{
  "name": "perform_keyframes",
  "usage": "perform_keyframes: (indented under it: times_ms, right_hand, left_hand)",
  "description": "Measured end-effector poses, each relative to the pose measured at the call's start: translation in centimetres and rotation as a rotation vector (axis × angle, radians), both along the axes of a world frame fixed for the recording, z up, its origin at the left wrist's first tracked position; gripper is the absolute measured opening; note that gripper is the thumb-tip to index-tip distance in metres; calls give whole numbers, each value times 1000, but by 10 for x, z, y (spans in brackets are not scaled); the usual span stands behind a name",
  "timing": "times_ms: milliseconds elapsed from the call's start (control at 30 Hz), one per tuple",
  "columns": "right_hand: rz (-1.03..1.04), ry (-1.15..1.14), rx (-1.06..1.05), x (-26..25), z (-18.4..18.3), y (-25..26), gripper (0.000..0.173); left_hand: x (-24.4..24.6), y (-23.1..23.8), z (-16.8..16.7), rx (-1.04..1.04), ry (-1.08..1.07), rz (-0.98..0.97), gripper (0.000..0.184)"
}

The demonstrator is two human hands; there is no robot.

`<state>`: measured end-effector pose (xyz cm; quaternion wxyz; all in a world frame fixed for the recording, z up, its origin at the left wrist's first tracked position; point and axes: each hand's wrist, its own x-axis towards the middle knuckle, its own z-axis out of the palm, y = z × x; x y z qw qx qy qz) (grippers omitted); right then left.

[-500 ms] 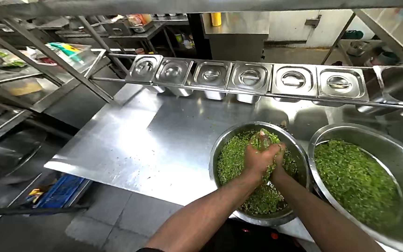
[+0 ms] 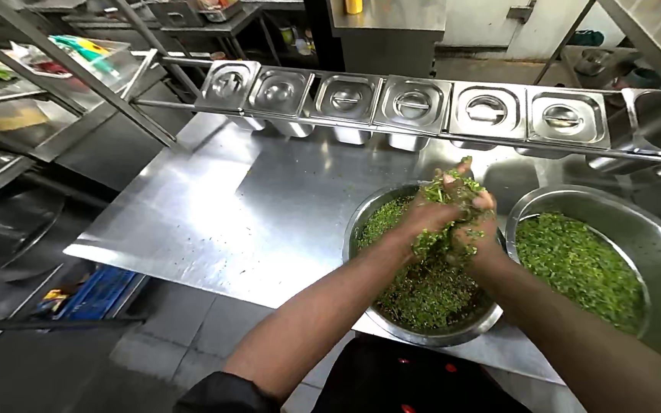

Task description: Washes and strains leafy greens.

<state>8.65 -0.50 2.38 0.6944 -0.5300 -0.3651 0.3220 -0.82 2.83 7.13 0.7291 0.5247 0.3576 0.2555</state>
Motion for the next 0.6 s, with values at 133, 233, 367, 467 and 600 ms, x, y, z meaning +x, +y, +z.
perform_keyframes:
  times_ms: [133,233,367,467,600]
  right_hand:
    - [-7,-65,-61,-3,16,-11,16]
    - [-6,47,31,-4,17,-8,9]
    - [-37,17,59,-7,16,-3,16]
    - [28,103,85,-5,13,-2,16]
    - [-16,125,121,-6,14,7,15]
  left_hand:
    - [9,1,-2,7,-190,-6,18]
    - [13,2,-3,12,-217,5,11]
    - [14,1,-5,47,-223,55,8]
    - [15,2,-4,88,-207,89,8]
    - [18,8,-8,91,-173,126,9]
